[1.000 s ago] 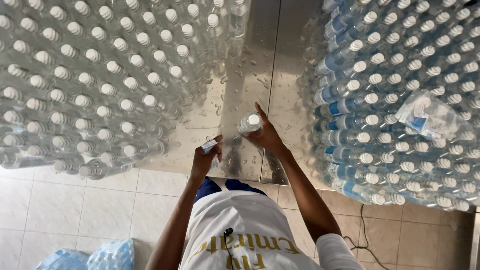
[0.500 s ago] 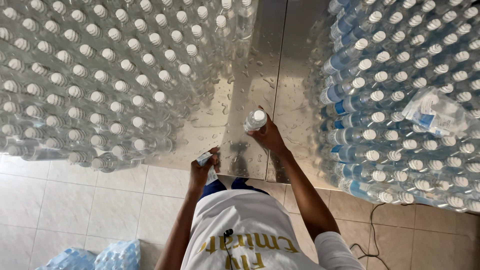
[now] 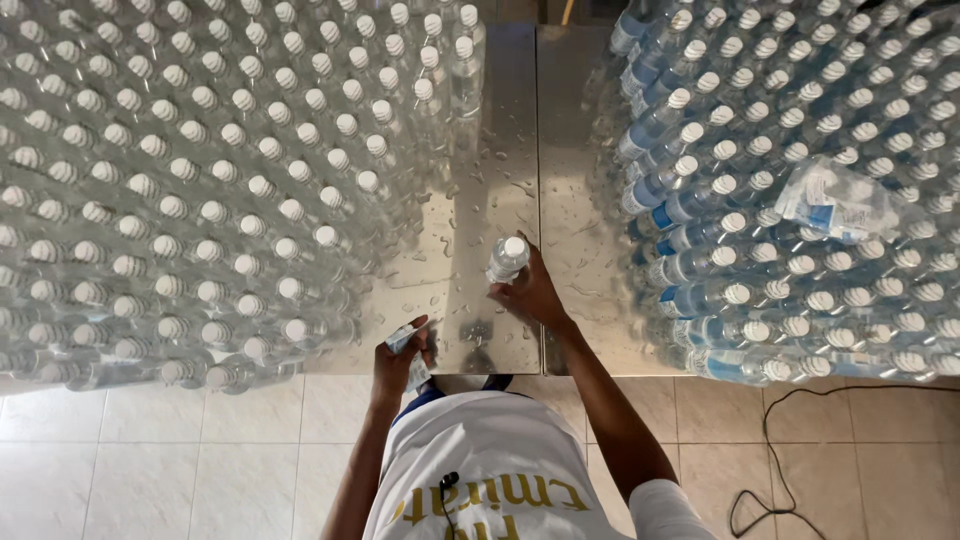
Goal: The person picks up plastic water bottles from a table, applies labels to them by hand, and places them back on the table. The task is performed repeatedly in a repetitive manner.
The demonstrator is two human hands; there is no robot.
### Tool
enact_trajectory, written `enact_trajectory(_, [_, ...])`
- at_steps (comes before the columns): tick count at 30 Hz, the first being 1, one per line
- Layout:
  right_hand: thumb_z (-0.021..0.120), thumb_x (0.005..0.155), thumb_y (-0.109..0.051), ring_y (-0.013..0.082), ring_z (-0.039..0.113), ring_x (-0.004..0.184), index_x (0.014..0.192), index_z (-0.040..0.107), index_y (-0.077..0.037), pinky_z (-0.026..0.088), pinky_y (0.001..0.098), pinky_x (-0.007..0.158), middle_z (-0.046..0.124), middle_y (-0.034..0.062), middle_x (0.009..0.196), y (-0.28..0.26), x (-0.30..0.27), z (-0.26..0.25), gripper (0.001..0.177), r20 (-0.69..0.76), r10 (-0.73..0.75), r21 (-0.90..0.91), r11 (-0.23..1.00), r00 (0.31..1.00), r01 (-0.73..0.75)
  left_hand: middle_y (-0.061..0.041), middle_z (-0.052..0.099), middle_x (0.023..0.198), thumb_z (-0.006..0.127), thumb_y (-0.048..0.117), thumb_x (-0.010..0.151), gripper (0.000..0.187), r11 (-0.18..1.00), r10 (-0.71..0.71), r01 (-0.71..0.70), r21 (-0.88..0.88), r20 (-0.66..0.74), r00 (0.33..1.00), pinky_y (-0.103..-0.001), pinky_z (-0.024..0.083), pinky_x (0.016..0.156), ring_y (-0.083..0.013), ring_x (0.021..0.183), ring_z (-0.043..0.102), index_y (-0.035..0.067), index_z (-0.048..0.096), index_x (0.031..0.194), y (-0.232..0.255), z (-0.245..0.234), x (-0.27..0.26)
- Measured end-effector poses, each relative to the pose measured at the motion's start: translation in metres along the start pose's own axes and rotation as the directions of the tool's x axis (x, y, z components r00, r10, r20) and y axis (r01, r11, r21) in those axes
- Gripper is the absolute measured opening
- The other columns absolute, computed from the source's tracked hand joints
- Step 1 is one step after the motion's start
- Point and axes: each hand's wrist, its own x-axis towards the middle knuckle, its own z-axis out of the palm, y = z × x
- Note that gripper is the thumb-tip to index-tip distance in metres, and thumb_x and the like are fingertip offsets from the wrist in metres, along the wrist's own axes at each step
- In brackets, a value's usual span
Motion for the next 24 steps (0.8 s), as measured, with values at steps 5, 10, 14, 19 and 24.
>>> enact_trajectory(5, [0.099,0.080,-0.023,0.0428,0.053,0.150,0.159,0.049,-0.003,0.040,0.0554,0.130,0.055,0.0247,0.157,0.016,0.000,0.000,0.095,-0.273,-0.122,-0.175,0.982,0.954,0.075,-0.018,0.077,0.078,0.076,0.010,0.096,0.015,1.000,-0.014,0.013,0.012,0.046,0.999,-0.037,0.062,0.066,-0.0204,0.061,0.072,0.001,0.085,0.104,-0.021,-0.016,0.021])
enact_trajectory(10, [0.094,0.084,-0.033,0.0338,0.059,0.138,0.150,0.060,-0.011,0.051,0.0461,0.113,0.065,0.0145,0.146,0.011,-0.011,-0.030,0.077,-0.467,-0.179,-0.354,0.935,0.866,0.003,-0.009,0.069,0.064,0.067,0.014,0.104,0.041,0.995,-0.087,0.081,0.055,0.118,0.989,-0.032,0.051,0.096,-0.0157,0.079,0.065,0.004,0.079,0.142,0.001,-0.018,0.020])
enact_trajectory(14, [0.092,0.082,-0.039,0.0342,0.063,0.127,0.159,0.053,-0.011,0.055,0.0478,0.105,0.056,0.0178,0.149,0.023,0.002,-0.085,0.091,-0.674,-0.008,-0.240,0.948,0.738,-0.208,-0.010,0.069,0.067,0.069,0.012,0.102,0.041,0.991,-0.119,0.110,0.082,0.123,0.985,-0.032,0.052,0.085,-0.0173,0.076,0.064,0.006,0.081,0.141,0.007,-0.018,0.026])
enact_trajectory(19, [0.089,0.091,-0.037,0.0529,0.048,0.138,0.157,0.044,0.007,0.037,0.0561,0.116,0.056,0.0273,0.150,0.076,0.041,-0.143,0.091,-0.816,-0.247,-0.430,0.864,0.522,-0.262,-0.014,0.062,0.062,0.077,0.010,0.097,0.040,0.989,-0.147,0.151,-0.007,0.172,0.974,-0.031,0.045,0.068,-0.0184,0.059,0.055,0.002,0.083,0.136,-0.014,-0.019,0.047])
enact_trajectory(24, [0.080,0.097,-0.051,0.0507,0.034,0.157,0.171,0.026,0.005,0.026,0.0525,0.132,0.038,0.0294,0.172,0.156,0.097,-0.176,0.107,-0.874,-0.224,-0.424,0.787,0.432,-0.449,-0.022,0.068,0.065,0.079,0.018,0.097,0.047,0.992,-0.099,0.081,0.101,0.187,0.977,-0.033,0.047,0.095,-0.0246,0.073,0.065,-0.007,0.079,0.136,-0.028,-0.018,0.064])
